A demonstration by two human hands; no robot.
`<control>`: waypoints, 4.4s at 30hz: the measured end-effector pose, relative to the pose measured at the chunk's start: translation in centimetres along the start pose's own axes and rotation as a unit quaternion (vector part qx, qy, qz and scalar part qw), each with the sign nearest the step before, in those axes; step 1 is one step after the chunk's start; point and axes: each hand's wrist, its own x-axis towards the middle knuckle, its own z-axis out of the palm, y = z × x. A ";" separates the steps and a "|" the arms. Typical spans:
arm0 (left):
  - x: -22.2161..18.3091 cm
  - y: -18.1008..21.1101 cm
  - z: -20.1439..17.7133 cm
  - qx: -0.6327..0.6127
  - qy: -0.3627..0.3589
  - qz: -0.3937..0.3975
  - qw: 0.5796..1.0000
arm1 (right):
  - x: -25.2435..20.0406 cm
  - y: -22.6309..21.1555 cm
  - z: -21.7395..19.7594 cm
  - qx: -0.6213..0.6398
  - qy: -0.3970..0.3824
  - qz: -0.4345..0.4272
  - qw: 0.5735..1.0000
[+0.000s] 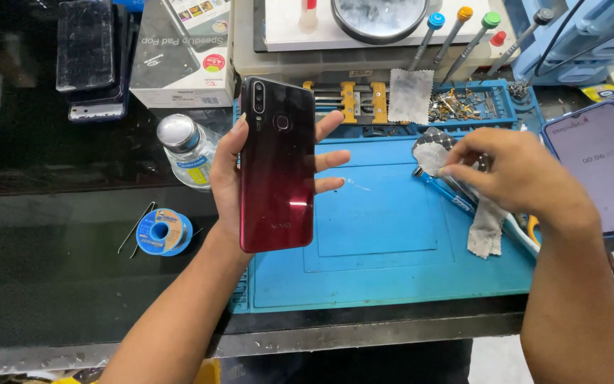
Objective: Removing the back cover of a smartphone using a prying tool and manual force at a repair station.
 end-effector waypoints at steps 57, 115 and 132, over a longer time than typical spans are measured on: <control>-0.1 0.2 0.2 0.033 -0.056 -0.011 0.998 | -1.7 2.1 -0.7 0.043 0.226 -0.002 0.973; -0.5 -2.5 1.5 0.813 0.017 0.194 0.549 | -2.8 -4.2 -5.3 0.269 0.172 0.006 0.948; 0.1 -5.6 -2.2 0.969 -0.076 0.233 0.031 | -1.3 -6.5 1.8 0.458 0.116 -0.133 0.871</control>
